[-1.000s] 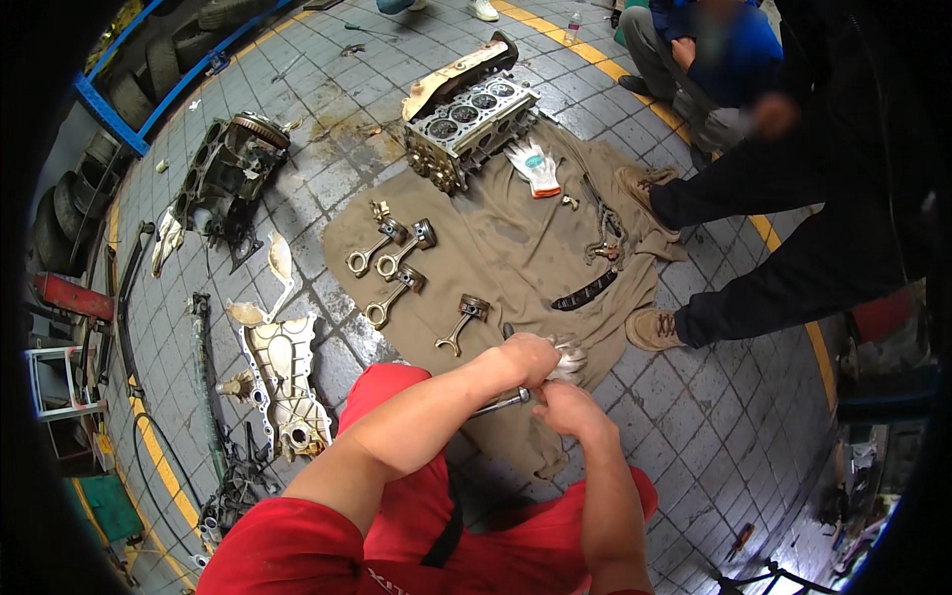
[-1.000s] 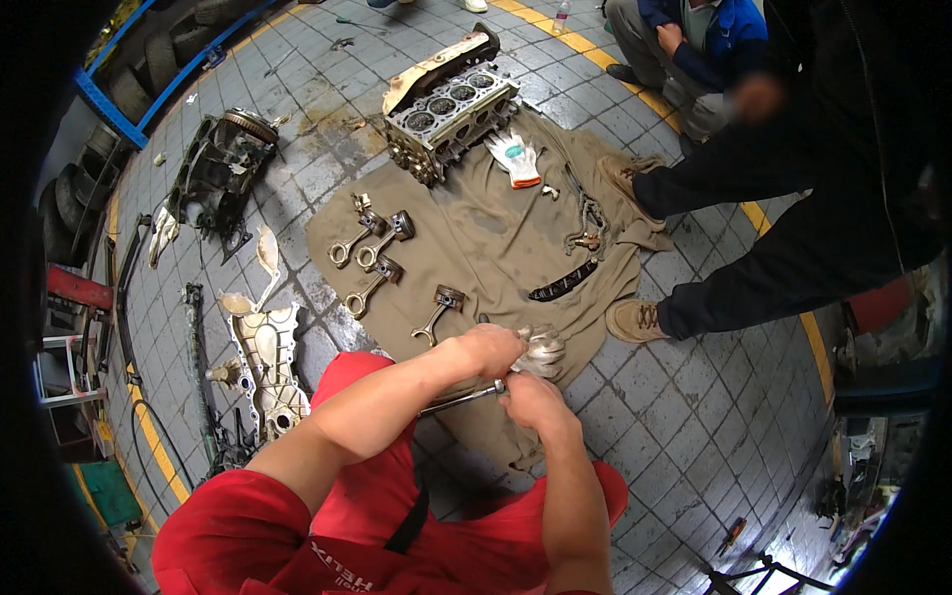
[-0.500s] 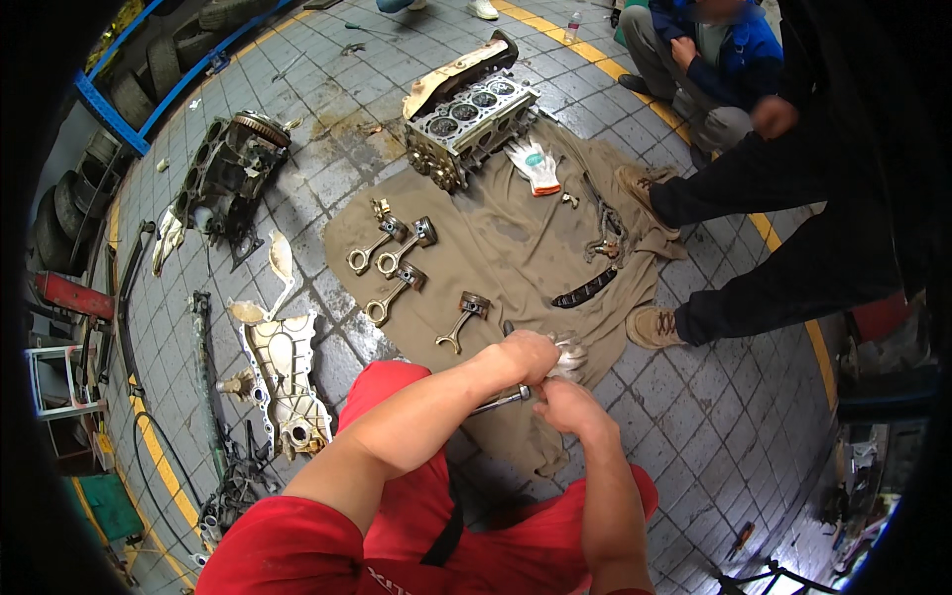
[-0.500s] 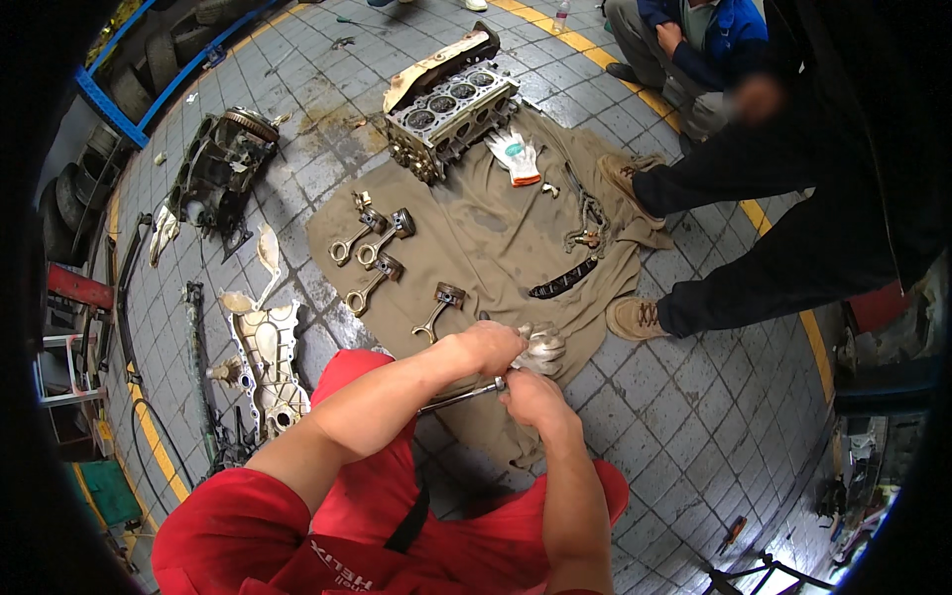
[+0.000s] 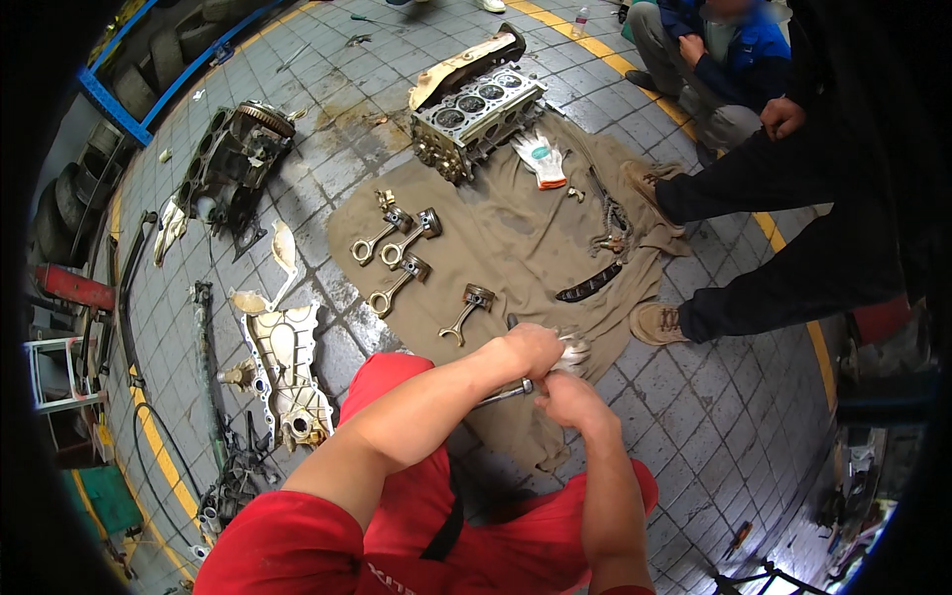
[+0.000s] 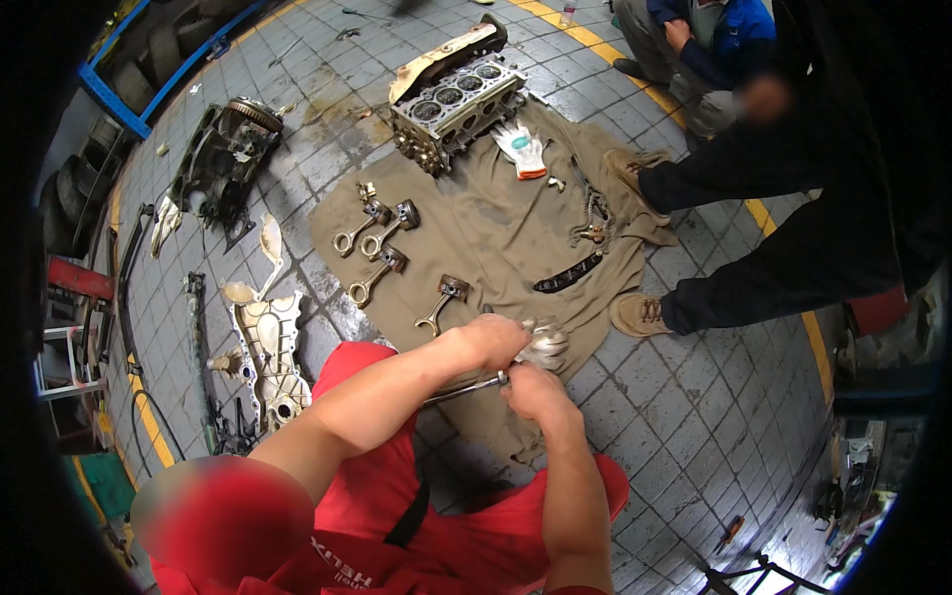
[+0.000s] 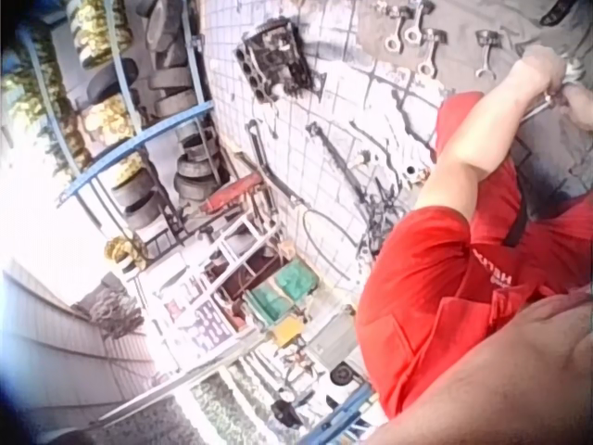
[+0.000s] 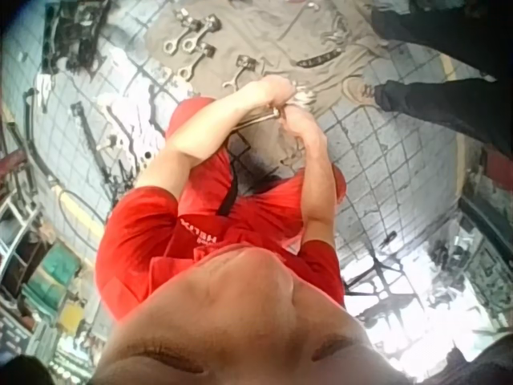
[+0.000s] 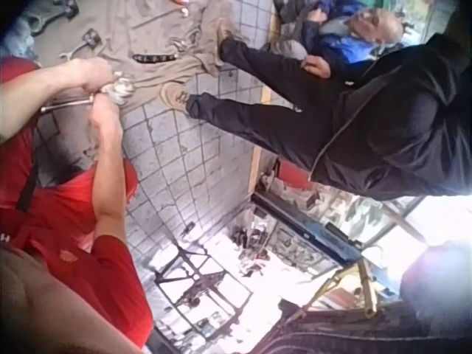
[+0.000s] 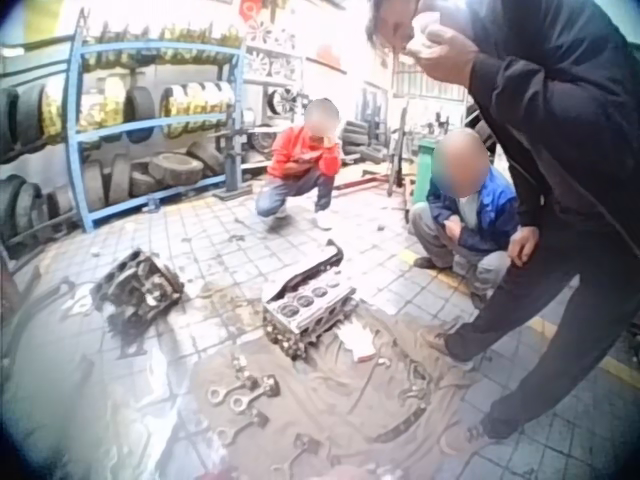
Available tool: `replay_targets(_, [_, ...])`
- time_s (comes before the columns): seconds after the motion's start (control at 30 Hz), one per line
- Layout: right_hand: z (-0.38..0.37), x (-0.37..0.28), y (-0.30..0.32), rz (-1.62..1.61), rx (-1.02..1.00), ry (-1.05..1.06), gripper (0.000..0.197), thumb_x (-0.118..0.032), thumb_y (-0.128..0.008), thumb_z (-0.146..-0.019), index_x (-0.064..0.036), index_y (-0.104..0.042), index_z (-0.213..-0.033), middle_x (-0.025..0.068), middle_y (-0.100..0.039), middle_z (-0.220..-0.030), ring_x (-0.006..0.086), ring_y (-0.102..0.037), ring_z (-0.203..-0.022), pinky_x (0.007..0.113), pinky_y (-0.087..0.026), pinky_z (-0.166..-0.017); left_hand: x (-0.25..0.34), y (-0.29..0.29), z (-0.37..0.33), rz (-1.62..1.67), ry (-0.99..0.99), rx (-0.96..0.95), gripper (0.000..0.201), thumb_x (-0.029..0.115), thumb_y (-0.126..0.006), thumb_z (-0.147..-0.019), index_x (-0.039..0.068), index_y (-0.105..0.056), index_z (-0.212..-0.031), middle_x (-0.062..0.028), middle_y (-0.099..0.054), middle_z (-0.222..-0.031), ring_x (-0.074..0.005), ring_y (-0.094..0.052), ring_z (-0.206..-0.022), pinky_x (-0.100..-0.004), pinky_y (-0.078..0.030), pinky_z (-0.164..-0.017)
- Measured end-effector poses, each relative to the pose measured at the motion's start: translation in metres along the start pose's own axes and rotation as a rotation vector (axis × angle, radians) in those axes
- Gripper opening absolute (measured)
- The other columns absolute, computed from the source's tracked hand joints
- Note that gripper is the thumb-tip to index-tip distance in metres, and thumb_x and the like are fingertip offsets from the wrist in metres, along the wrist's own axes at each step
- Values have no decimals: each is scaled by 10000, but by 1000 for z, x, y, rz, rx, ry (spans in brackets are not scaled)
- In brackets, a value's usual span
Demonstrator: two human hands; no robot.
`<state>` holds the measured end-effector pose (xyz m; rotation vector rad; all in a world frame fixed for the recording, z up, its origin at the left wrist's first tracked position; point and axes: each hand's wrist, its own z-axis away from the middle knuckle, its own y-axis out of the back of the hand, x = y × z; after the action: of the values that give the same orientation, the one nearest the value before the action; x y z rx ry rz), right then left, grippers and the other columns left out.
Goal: The person sits on the floor and inspects several engine pistons and connecting rods, picking them up, turning them over, and placing them back down. Another person is present and uses a tool on the engine block.
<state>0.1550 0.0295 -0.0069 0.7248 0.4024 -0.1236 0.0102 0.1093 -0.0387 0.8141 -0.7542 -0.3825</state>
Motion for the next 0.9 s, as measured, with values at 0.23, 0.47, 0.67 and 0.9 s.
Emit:
replay_targets(0.23, [3,-7,4,2,-30,-17,372,-227,-704,-983,-34,-672,-1300,184,-689,-1326,385,-634,-1256,489,-514,-1047,-2,-2,1,11,5,37,240,125,-779,-804,12,-790,-1016,-196,-786,-1029,-387,-769,-986,-490,-612,-819])
replay_targets(0.47, [5,-18,12,-10,-17,-24,356,-209,-734,-946,-22,-680,-1244,203,-713,-1255,387,-652,-1207,480,-519,-1014,2,6,3,24,26,7,454,270,-956,-699,-12,-814,-1026,-215,-790,-1077,-355,-783,-1012,-454,-627,-824])
replay_targets(0.67, [-3,-11,6,-79,37,14,350,-203,-757,-928,-12,-678,-1210,210,-725,-1197,395,-666,-1147,480,-527,-971,-1,10,6,23,47,4,347,180,-869,-757,16,-803,-1055,-182,-796,-1037,-376,-775,-992,-473,-618,-811])
replay_targets(0.9, [-22,-9,5,-80,-48,-36,395,-234,-733,-957,-36,-679,-1294,227,-705,-1287,410,-645,-1217,492,-521,-1010,-12,8,12,56,60,38,318,173,-848,-756,10,-810,-1027,-194,-796,-1031,-370,-781,-985,-465,-623,-801])
